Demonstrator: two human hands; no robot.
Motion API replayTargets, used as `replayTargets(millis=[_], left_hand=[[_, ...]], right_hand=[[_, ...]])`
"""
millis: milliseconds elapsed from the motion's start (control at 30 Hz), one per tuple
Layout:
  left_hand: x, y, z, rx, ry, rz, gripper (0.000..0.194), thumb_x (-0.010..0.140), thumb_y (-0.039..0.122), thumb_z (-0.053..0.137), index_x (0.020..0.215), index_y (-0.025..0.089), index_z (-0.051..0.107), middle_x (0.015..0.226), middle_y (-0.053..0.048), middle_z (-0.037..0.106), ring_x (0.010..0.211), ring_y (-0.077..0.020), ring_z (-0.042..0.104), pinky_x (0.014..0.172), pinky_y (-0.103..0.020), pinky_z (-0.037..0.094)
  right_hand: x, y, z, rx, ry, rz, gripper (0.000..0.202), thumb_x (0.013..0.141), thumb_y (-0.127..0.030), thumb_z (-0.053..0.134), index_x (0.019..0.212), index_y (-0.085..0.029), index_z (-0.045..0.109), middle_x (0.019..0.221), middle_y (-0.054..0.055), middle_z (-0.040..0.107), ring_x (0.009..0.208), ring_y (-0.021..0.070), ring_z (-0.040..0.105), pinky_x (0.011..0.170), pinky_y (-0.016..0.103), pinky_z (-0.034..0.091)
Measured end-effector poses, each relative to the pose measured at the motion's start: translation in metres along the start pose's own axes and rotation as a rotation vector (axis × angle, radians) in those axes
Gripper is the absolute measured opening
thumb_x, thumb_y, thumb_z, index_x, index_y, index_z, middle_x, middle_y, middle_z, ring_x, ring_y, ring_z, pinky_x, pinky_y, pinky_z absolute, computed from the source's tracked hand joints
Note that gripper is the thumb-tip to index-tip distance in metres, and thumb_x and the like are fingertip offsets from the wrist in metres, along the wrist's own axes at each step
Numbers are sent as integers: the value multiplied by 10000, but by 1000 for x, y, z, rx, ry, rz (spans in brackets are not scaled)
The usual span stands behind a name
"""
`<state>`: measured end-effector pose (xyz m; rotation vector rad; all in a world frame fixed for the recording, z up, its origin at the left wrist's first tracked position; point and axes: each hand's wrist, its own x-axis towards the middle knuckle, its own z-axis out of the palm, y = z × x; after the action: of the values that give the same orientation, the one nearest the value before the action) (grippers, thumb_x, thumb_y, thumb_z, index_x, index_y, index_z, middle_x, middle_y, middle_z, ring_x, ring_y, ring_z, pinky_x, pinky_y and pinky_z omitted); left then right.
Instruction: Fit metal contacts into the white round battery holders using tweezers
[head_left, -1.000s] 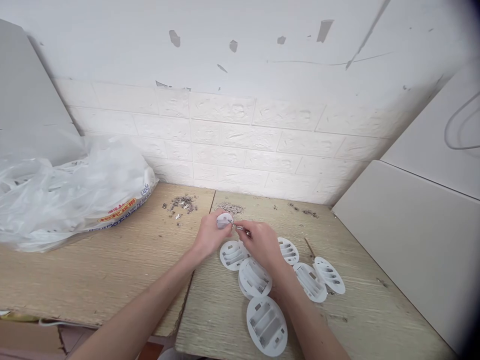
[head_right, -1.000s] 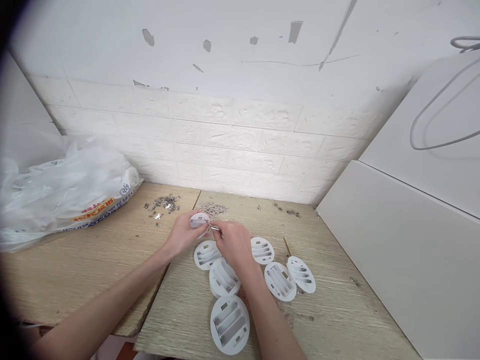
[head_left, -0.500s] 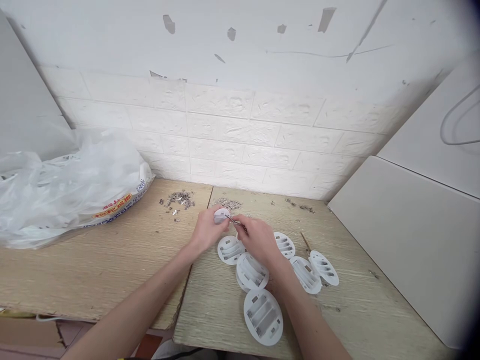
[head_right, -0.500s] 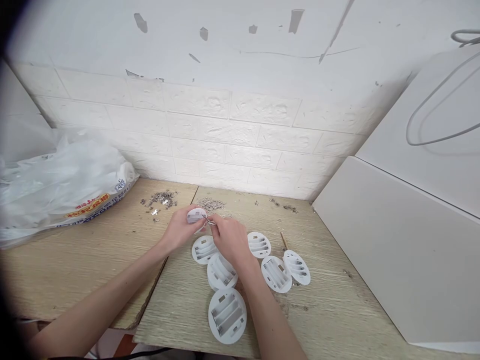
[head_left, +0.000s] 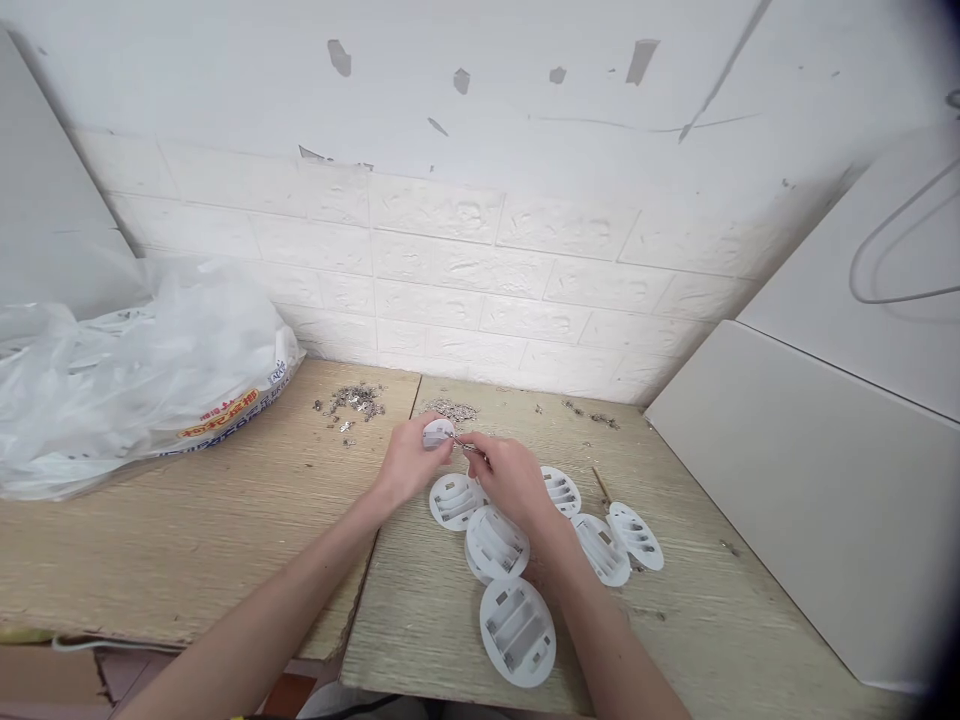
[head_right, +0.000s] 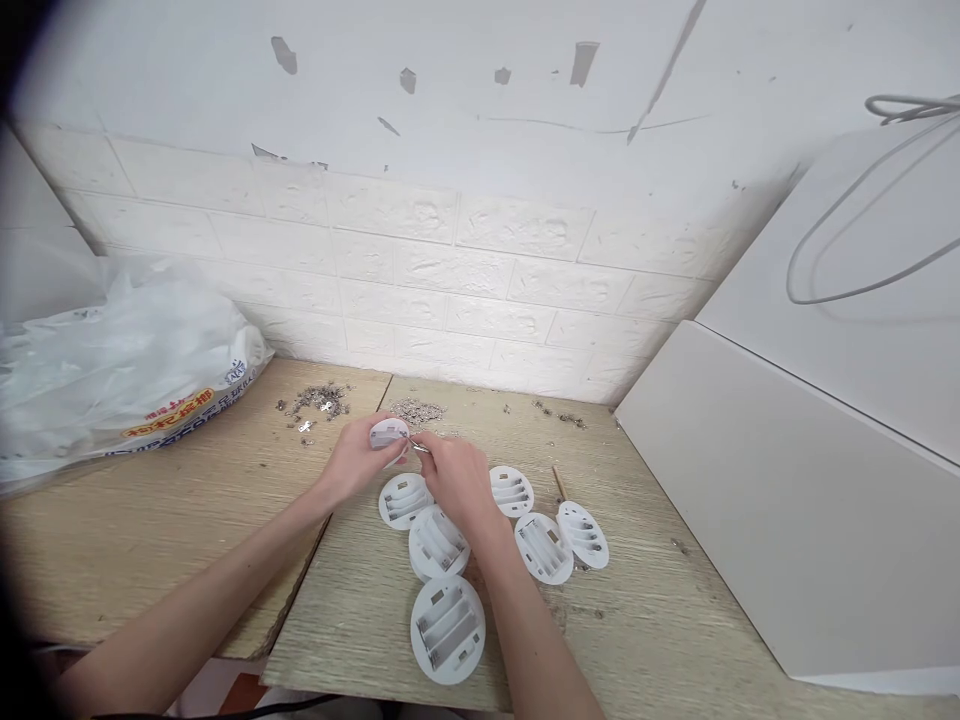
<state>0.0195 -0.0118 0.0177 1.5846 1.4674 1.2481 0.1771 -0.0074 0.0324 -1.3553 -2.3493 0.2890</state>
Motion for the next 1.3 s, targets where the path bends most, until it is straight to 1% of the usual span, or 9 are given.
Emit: replayTargets(millis=[200, 333, 500, 667, 800, 900, 1033, 1300], left_hand=[[1, 1, -1, -14, 14, 9, 133, 711, 238, 580, 809, 156, 616, 699, -16, 658, 631, -160, 652, 587, -245, 498], [1, 0, -1, -45, 20, 9, 161, 699, 242, 591, 829, 153, 623, 729, -25, 674, 617, -158, 653, 601, -253, 509], [3, -4, 0, -110, 18, 5, 167, 680, 250, 606, 814, 152, 620, 710, -26, 669, 635, -168, 658, 601, -252, 510], [3, -4, 0, -159, 4, 9, 166, 668, 234, 608, 811, 149, 614, 705, -18, 660, 620, -164, 659, 600, -245, 506], [2, -1, 0, -163, -6, 34, 152, 674, 232, 603, 797, 143, 615, 688, -15, 647, 605, -151, 643, 591, -236, 500], [1, 0, -1, -159, -7, 42, 141, 678, 229, 601, 788, 142, 617, 651, -13, 645, 599, -144, 630, 583, -228, 494], [0, 1, -1, -140, 7, 55, 119, 675, 214, 595, 770, 144, 614, 658, -14, 647, 602, -141, 628, 579, -227, 494], [-2, 5, 0, -139, -1, 39, 125, 677, 190, 580, 785, 139, 616, 644, -10, 640, 614, -137, 616, 590, -232, 514]], right_hand=[[-1, 1, 1, -18, 30, -23, 351, 889, -196, 417, 1137, -309, 637, 828, 6, 703, 725, 143, 608, 592, 227, 346], [1, 3, 3, -22, 51, -20, 331, 889, -219, 436, 1126, -304, 651, 866, 11, 710, 754, 149, 617, 596, 229, 358], [1, 5, 5, -35, 90, -33, 313, 892, -238, 448, 1104, -317, 664, 836, -3, 714, 769, 153, 621, 606, 234, 370], [-1, 5, 4, -19, 121, -47, 327, 892, -224, 440, 1120, -305, 660, 901, -6, 722, 784, 146, 628, 628, 234, 387], [-1, 4, 2, -15, 112, -33, 354, 876, -193, 440, 1140, -297, 652, 932, -4, 722, 778, 144, 630, 610, 230, 379], [-1, 3, 2, -23, 103, -25, 346, 884, -215, 436, 1142, -297, 652, 929, 5, 724, 799, 150, 630, 628, 230, 386], [-1, 3, 2, -23, 102, -26, 336, 893, -234, 432, 1133, -296, 658, 929, 7, 723, 805, 153, 630, 636, 233, 390], [-1, 3, 2, -22, 100, -40, 340, 889, -212, 431, 1122, -296, 664, 879, 7, 716, 759, 147, 614, 616, 229, 369]])
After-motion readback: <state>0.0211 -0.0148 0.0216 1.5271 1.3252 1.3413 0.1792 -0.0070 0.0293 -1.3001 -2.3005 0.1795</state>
